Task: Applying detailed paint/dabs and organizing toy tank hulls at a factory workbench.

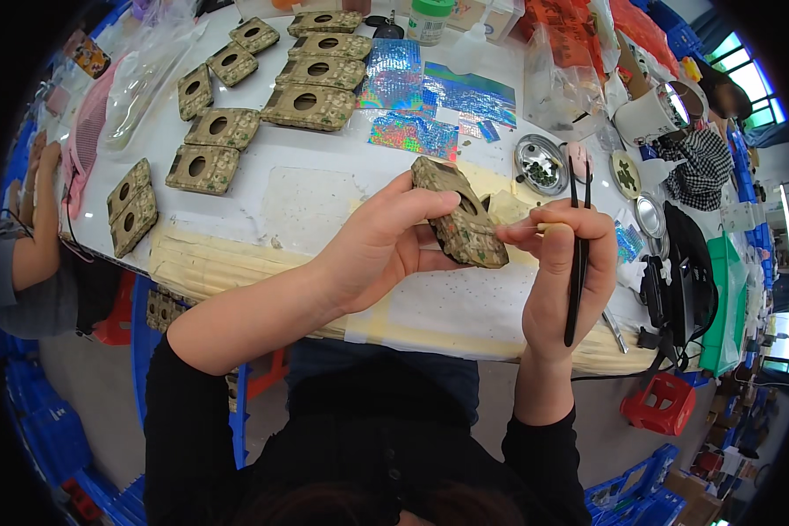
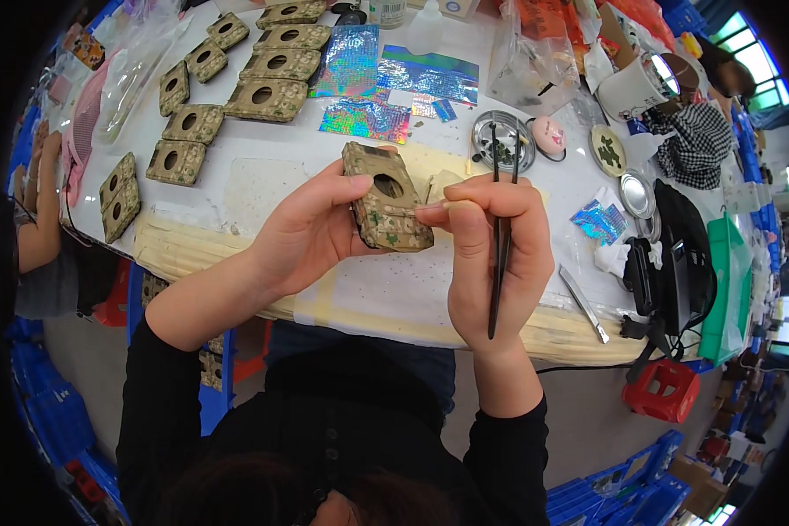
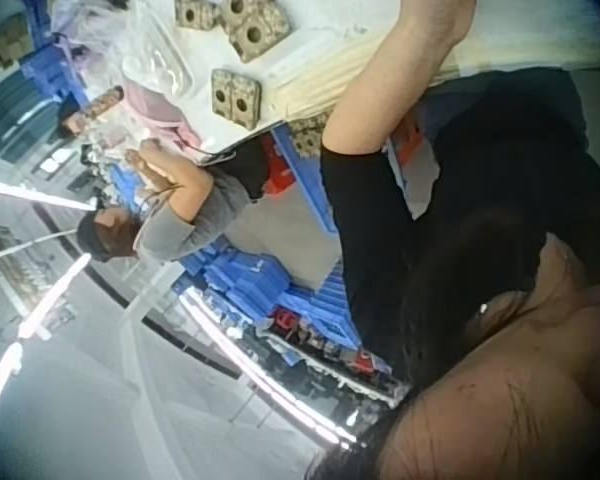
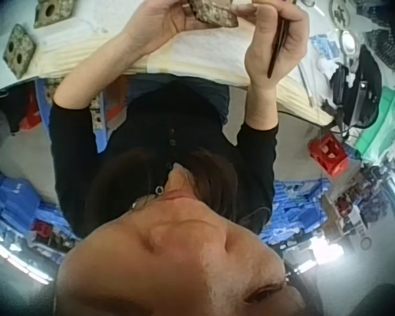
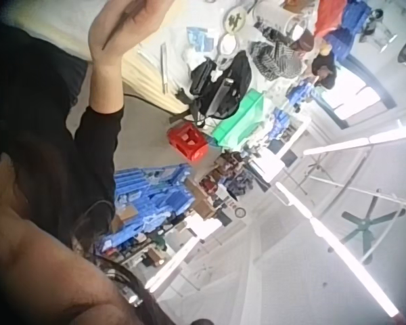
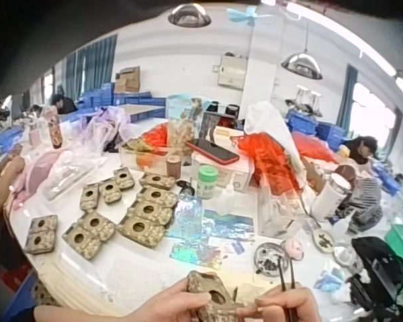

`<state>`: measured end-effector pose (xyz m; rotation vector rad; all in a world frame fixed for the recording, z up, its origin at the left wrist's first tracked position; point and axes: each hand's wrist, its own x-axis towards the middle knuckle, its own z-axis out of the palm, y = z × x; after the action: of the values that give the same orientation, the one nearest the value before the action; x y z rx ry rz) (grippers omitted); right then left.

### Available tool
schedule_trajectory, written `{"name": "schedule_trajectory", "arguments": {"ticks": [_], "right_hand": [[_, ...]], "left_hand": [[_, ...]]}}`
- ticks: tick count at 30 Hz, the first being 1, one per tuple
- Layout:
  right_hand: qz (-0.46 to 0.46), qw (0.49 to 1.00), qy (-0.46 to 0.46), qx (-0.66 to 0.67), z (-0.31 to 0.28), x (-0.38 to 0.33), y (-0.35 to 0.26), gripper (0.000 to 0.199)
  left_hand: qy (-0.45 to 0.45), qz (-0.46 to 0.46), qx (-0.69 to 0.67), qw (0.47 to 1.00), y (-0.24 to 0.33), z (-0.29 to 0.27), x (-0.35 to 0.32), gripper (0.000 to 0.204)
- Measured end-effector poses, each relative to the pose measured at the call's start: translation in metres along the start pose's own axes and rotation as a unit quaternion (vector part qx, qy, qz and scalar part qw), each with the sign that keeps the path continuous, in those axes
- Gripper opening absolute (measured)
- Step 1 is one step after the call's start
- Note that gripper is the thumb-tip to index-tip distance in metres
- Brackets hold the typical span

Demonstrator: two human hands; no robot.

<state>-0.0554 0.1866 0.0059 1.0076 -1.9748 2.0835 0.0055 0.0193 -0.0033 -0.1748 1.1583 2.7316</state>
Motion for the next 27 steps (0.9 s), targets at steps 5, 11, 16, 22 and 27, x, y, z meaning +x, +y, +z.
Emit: {"name": "schedule_trajectory", "arguments": {"ticks": [5, 11, 16, 22, 27], "right_hand": [[-0.070, 0.978, 0.085, -0.177, -0.026, 0.005, 0.006, 0.005], [-0.147, 0.887, 0.017, -0.438, -0.031, 0.010, 0.015, 0.009], [-0.142, 0.866, -0.038, -0.477, -0.030, 0.009, 0.018, 0.019], [-0.117, 0.915, 0.028, -0.386, -0.044, -0.017, 0.003, 0.055], [-0.018, 0.987, -0.050, -0.155, -0.028, -0.053, -0.004, 0.071]], "left_hand": [[0.010, 0.017, -0.010, 1.000, 0.001, 0.000, 0.001, 0.045], [0.039, 0.043, -0.038, 0.998, 0.004, -0.007, 0.002, 0.043], [0.051, 0.074, -0.044, 0.995, 0.007, -0.012, 0.006, 0.044], [0.062, 0.092, -0.047, 0.993, 0.010, -0.012, 0.004, 0.043], [0.074, 0.093, -0.057, 0.991, 0.008, -0.012, 0.004, 0.041]]}}
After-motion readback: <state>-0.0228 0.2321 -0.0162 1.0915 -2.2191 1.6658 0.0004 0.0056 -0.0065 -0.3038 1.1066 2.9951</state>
